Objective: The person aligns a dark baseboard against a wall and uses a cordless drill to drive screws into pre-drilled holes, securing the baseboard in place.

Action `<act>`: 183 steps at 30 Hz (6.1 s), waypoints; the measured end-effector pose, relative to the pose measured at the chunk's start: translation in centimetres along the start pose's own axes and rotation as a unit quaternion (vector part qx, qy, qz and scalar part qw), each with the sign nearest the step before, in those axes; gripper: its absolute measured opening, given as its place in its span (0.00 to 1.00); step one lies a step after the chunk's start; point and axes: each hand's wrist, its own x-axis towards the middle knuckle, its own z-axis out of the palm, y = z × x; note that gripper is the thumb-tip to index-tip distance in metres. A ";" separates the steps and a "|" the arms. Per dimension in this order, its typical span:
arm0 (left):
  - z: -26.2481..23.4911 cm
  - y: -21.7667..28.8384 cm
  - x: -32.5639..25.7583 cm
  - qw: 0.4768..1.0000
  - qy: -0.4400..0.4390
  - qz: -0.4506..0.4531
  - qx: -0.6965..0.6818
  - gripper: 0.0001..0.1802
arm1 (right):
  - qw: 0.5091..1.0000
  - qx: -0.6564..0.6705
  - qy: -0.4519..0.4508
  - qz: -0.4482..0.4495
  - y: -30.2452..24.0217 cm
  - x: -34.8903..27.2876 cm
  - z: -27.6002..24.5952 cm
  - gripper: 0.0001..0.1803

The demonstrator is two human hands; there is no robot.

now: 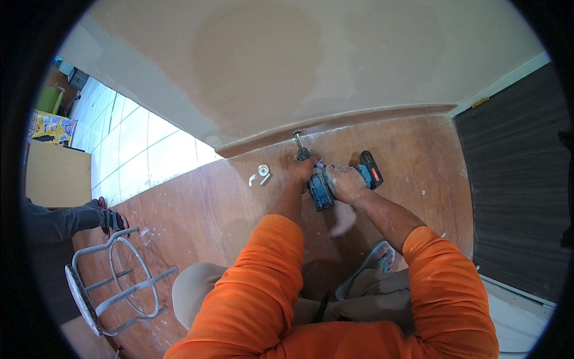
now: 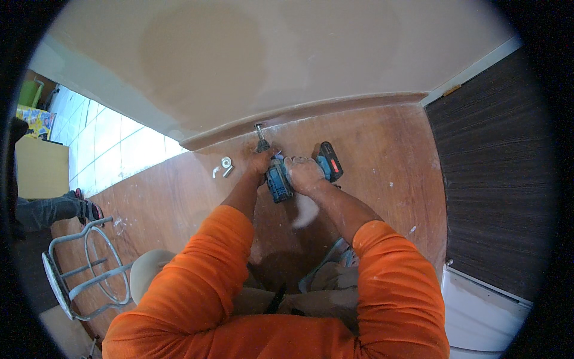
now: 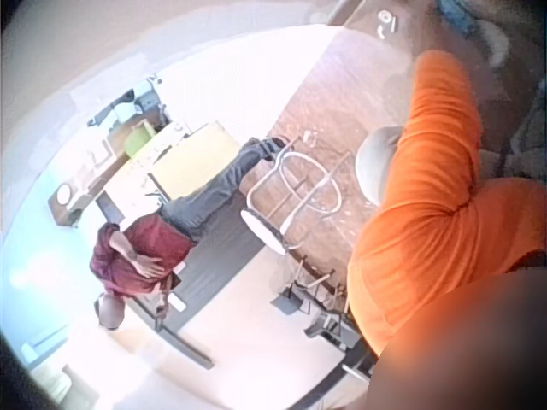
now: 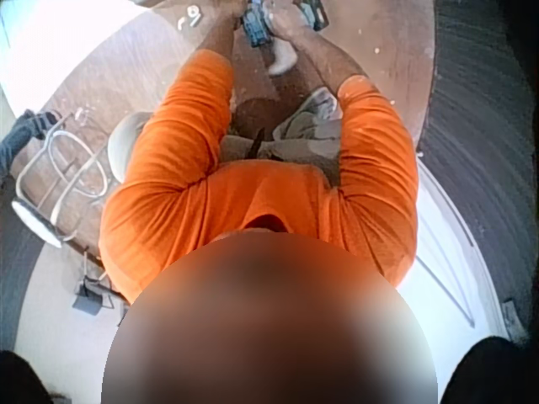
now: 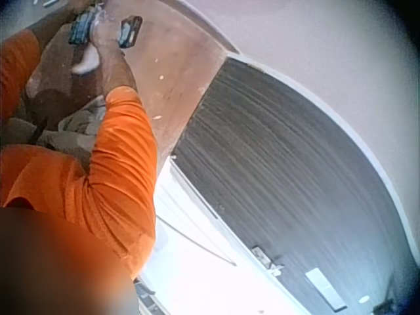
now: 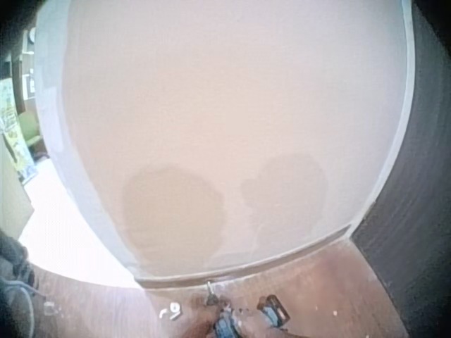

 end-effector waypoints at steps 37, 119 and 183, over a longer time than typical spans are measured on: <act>0.2 0.8 -0.7 1.000 0.002 0.002 -0.028 0.13 | 1.000 0.000 -0.017 0.001 0.0 0.2 -0.3 0.17; -2.3 -0.7 4.5 0.997 -0.081 -0.012 0.004 0.12 | 0.999 -0.036 0.011 0.017 -1.4 1.6 0.6 0.14; -29.3 5.8 -7.0 0.917 -0.121 -0.051 0.376 0.23 | 0.981 0.104 -0.164 0.022 -1.9 2.4 -10.0 0.33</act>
